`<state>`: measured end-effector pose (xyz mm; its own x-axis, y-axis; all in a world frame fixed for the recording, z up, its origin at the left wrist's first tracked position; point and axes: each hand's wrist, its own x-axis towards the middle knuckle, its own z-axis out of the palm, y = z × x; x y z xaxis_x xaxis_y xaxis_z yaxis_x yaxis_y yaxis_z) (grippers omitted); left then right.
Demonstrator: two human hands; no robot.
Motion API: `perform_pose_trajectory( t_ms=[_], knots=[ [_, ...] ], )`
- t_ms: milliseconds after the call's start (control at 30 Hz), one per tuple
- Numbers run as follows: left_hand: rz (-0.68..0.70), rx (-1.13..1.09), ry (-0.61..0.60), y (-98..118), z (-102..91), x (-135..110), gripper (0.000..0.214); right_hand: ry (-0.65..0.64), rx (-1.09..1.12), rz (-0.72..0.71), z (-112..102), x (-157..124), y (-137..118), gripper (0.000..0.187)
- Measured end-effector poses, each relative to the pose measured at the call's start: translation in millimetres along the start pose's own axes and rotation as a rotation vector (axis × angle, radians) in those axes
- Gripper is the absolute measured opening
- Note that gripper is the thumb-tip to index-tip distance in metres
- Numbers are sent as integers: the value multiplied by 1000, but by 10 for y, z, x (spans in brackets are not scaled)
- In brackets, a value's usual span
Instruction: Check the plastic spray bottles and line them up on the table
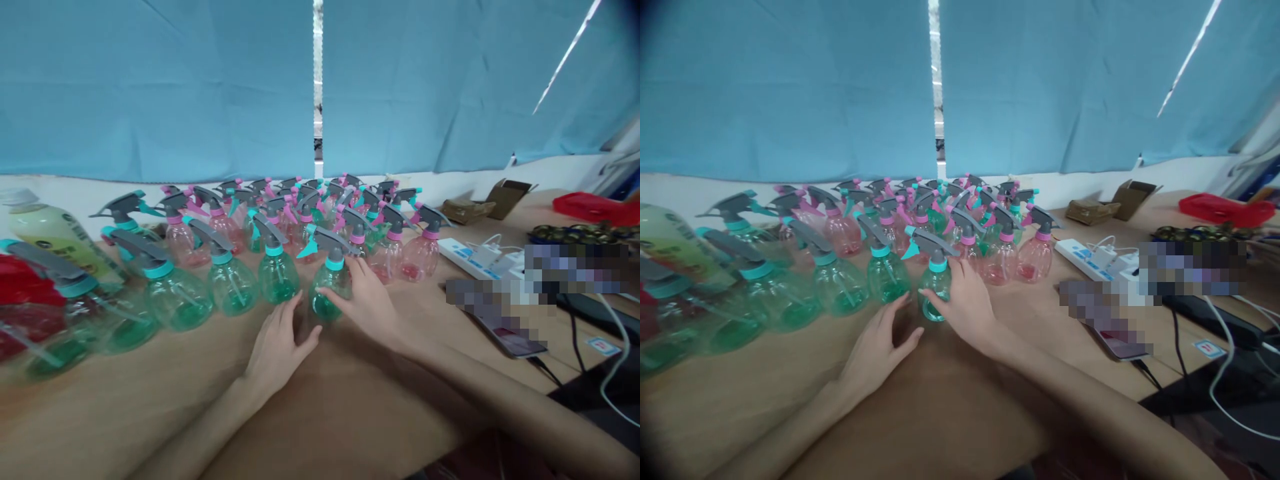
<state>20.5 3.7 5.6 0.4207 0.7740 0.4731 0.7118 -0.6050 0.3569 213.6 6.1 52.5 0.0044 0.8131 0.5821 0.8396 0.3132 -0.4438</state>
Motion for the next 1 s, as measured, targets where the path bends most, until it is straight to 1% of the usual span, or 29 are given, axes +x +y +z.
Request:
perform_pose_trajectory(
  t_ms=[67, 133, 267, 367, 433, 500, 600, 667, 800, 900, 1000],
  knots=[
    [-33, -41, 24, 30, 8, -15, 65, -24, 9, -9, -75, -111, -39, 57],
    [-51, -97, 26, 75, 12, -31, 75, -53, 8, -24, -132, -209, -117, 53],
    [-39, -241, 15, 170, -20, -84, 80, -92, -2, -95, -209, -354, -331, 53],
    [-51, -323, -5, 189, -85, -158, 80, -134, 43, -146, -266, -379, -438, 53],
    [-70, -323, -32, 176, -139, -219, 82, -185, 162, -126, -299, -343, -457, 51],
    [-68, -318, -52, 165, -190, -280, 84, -254, 351, -106, -312, -273, -453, 51],
    [-57, -335, -97, 184, -236, -350, 82, -353, 638, -128, -285, -166, -464, 54],
    [-54, -348, -134, 217, -243, -375, 78, -387, 753, -152, -249, -121, -501, 49],
    [-4, -357, -156, 259, -248, -374, 83, -397, 872, -159, -198, -88, -592, 31],
    [39, -315, -167, 251, -283, -341, 85, -450, 947, -172, -198, -67, -611, 30],
    [61, -273, -208, 229, -319, -296, 85, -432, 939, -185, -207, -51, -591, 28]
  ],
)
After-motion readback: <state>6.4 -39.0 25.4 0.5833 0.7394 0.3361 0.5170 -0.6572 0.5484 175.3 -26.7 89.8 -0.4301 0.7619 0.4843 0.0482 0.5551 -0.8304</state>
